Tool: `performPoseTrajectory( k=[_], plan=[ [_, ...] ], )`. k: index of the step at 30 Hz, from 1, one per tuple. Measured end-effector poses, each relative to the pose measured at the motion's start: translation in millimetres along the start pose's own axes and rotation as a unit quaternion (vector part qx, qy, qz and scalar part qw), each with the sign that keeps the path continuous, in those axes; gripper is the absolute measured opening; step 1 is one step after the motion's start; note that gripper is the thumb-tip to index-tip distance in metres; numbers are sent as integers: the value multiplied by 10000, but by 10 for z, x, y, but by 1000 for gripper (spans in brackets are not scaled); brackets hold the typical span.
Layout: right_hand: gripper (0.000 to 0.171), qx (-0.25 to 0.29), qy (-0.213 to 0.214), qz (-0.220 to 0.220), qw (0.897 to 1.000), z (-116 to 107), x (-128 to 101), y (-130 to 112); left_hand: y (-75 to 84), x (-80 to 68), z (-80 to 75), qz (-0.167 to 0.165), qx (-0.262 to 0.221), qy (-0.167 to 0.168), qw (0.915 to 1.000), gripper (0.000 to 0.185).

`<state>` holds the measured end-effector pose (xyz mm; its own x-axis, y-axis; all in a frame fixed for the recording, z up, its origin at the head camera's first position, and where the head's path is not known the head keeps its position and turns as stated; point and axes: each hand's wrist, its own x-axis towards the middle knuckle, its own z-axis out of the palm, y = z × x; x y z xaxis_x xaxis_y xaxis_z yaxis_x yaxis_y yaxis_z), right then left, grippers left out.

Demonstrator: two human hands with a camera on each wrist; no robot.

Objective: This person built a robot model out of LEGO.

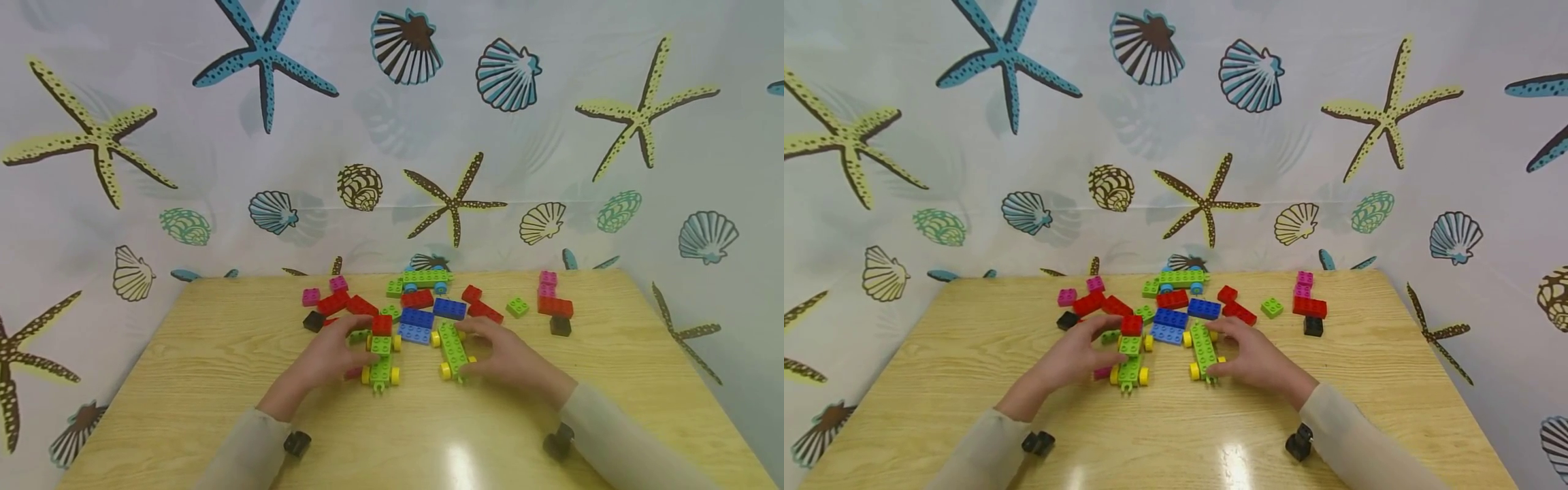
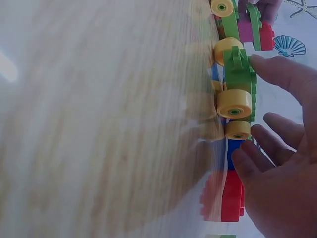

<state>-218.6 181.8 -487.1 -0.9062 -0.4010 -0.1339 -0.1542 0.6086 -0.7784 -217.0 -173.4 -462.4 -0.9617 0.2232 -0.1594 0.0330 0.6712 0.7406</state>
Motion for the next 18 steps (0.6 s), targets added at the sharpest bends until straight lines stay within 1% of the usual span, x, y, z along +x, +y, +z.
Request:
performPoseTrajectory(
  k=[3,5,8,10,12,14,16,18],
  plan=[
    [81,-98,-53,-60,9999,-13,18,-5,37,-20,7,113,-24,187,9998,76],
    [82,-120,-116,-97,9998,-35,30,-9,109,-48,17,305,5,392,9988,77],
    [85,-104,-231,-132,9996,-67,44,-7,287,-108,45,665,80,686,9954,76],
    [87,-85,-310,-100,9994,-78,48,-10,425,-147,80,869,79,770,9932,74],
    [89,-101,-351,-42,9993,-80,49,-21,552,-172,137,1069,44,710,9917,73],
    [89,-171,-372,-25,9992,-78,47,-32,648,-172,211,1256,36,533,9906,71],
    [90,-228,-382,-45,9990,-71,46,-38,713,-154,298,1340,57,236,9907,70],
    [90,-250,-378,-20,9990,-60,43,-37,746,-128,388,1371,168,-112,9904,69]
  ],
)
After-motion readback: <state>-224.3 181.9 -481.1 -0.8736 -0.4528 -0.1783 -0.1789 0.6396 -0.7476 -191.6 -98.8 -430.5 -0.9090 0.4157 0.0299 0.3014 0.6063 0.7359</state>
